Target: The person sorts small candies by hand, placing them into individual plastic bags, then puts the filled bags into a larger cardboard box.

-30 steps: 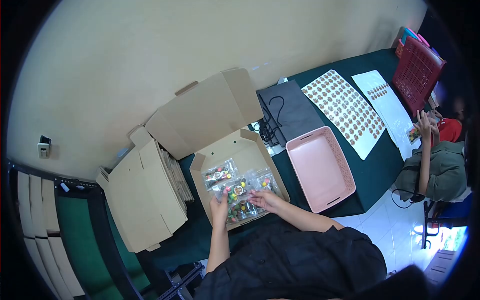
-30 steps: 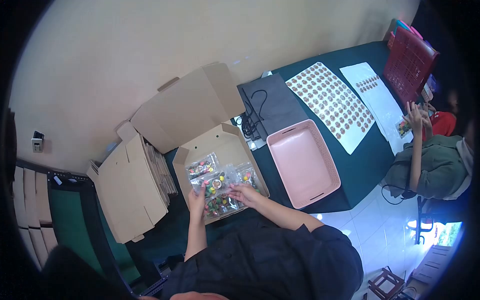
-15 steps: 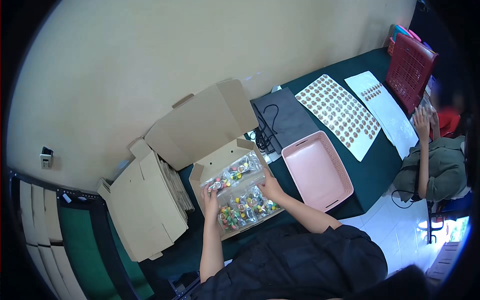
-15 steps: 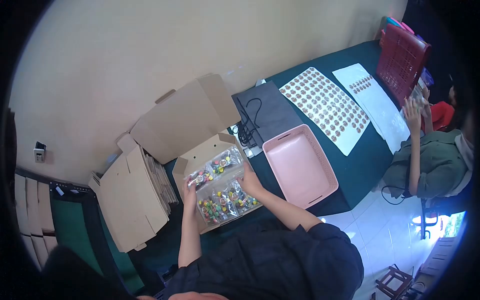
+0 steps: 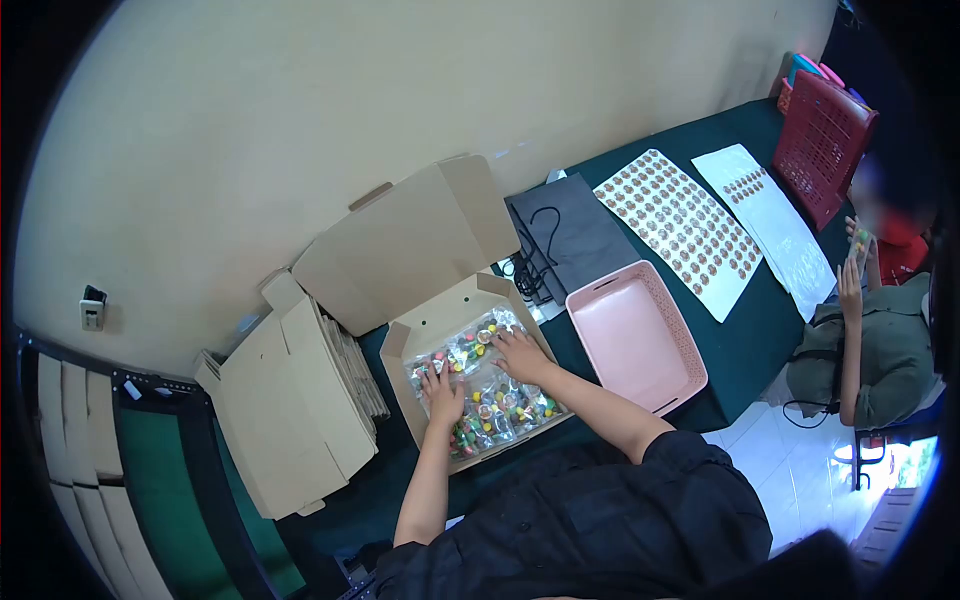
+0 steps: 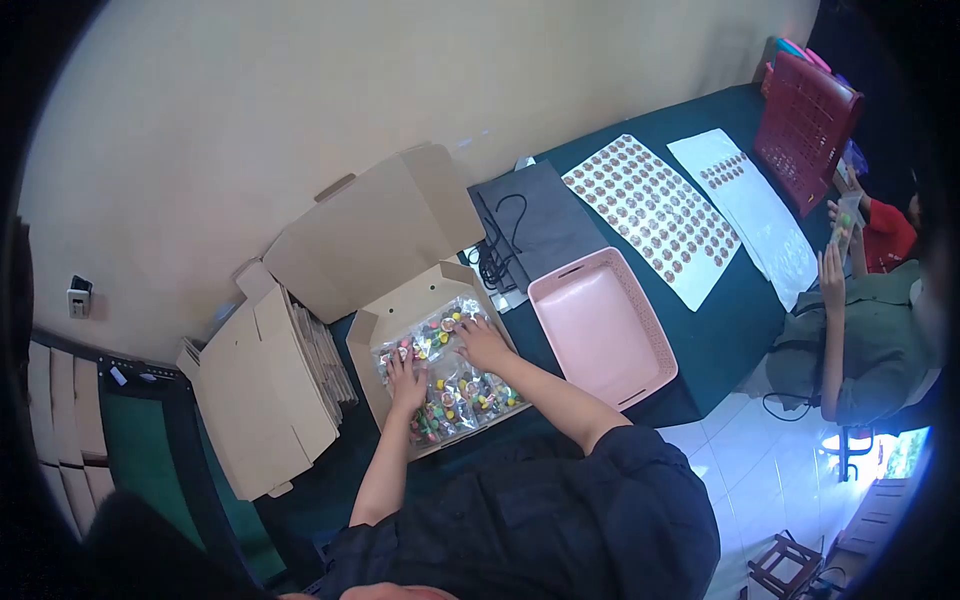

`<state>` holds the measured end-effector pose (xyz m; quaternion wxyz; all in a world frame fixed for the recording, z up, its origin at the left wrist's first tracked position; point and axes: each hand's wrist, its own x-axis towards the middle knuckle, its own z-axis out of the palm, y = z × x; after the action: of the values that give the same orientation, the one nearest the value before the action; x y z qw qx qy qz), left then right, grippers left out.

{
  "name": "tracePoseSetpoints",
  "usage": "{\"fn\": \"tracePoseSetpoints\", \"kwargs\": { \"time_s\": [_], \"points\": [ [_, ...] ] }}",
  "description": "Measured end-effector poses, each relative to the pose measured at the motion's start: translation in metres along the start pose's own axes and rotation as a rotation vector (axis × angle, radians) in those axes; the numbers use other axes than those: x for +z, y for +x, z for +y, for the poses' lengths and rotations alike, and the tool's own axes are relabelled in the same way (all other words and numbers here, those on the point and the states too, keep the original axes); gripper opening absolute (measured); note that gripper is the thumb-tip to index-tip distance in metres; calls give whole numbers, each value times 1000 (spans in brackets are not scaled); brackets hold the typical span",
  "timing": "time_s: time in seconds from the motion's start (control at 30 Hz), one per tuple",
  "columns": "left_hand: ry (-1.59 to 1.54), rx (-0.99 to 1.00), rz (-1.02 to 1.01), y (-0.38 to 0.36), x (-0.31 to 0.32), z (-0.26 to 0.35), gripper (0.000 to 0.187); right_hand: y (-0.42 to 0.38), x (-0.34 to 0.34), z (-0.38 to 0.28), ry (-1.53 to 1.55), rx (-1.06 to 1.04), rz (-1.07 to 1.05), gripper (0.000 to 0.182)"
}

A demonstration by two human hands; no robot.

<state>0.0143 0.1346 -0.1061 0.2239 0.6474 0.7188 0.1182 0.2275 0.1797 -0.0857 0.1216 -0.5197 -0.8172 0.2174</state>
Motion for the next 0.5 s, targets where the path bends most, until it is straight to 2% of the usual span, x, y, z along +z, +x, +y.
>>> {"fn": "tracePoseSetpoints", "kwargs": {
  "time_s": [0.07,0.23,0.3,0.33,0.37,0.5],
  "points": [
    [27,-35,-70,-4,-5,4,66,0,4,-1,-9,10,-20,52],
    [32,-42,-70,-11,-9,12,68,-5,4,-6,-54,39,-68,53],
    [28,-28,-57,-17,-13,15,69,-9,0,-11,18,78,29,53],
    [99,-96,-51,-23,-17,23,71,-12,-6,-17,15,72,30,53],
    [169,-162,-45,-29,-21,31,72,-17,-13,-23,15,23,46,55],
    [160,-182,-42,-69,-38,50,74,-43,-6,-37,81,-142,42,54]
  ]
}}
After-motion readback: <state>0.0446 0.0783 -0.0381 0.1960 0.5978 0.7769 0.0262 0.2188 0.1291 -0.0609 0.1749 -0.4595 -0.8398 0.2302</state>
